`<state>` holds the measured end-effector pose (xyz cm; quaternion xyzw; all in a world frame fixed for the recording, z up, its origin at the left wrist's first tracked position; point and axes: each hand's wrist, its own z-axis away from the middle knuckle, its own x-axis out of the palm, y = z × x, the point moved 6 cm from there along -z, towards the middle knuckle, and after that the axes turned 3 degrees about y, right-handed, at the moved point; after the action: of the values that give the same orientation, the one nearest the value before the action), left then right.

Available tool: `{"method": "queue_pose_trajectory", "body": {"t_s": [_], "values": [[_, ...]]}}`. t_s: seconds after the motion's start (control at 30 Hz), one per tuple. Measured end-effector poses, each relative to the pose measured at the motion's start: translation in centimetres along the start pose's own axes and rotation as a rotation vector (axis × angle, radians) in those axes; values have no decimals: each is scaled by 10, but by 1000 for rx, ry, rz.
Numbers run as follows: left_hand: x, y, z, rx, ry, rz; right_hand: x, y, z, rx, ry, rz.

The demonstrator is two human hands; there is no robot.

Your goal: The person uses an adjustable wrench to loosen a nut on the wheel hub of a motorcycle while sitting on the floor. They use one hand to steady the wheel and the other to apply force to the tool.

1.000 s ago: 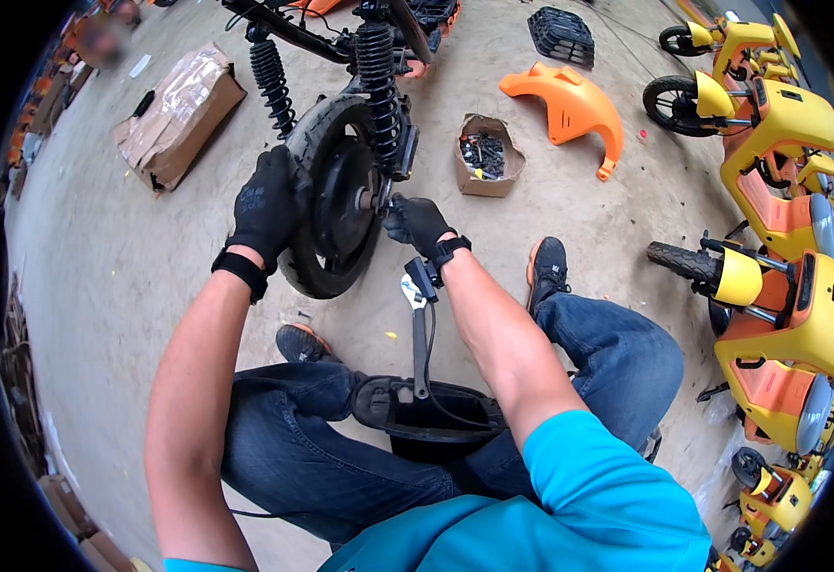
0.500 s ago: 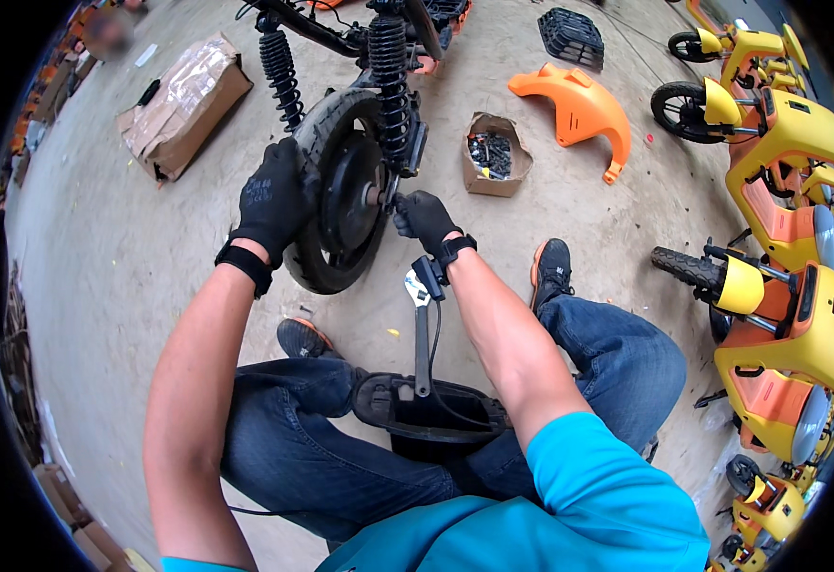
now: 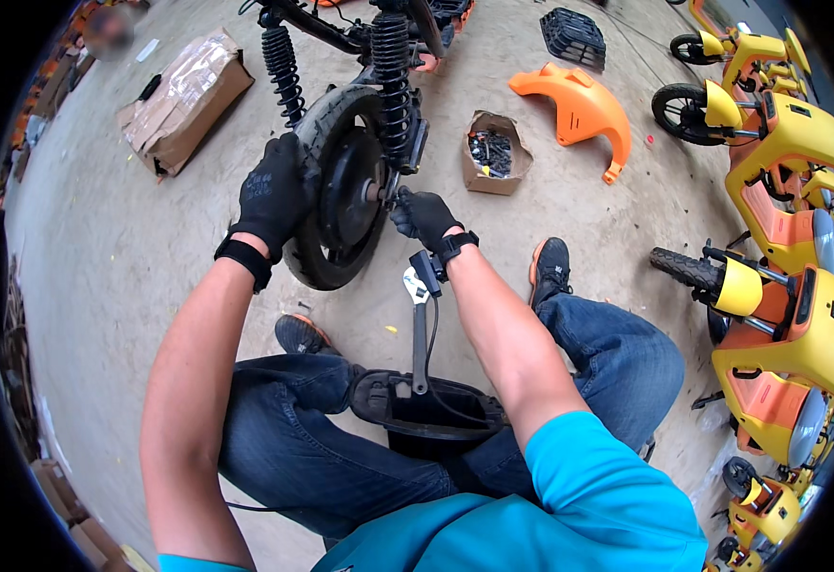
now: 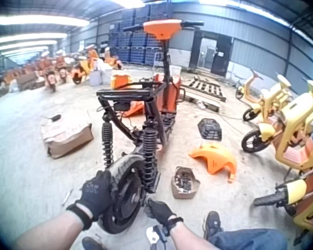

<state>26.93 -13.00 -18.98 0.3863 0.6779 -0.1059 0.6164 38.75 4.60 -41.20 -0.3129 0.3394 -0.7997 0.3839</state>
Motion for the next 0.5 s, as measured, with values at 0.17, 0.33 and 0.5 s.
{"method": "queue_pose_trajectory", "body": {"t_s": [0.17, 0.33, 0.5], "values": [[1, 0, -1, 15, 20, -13, -8, 2, -3, -105, 18, -147], [4, -6, 2, -5, 38, -56, -2, 4, -4, 171, -74, 9], [6, -8, 2, 10, 79, -42, 0, 5, -8, 155, -95, 55]]}}
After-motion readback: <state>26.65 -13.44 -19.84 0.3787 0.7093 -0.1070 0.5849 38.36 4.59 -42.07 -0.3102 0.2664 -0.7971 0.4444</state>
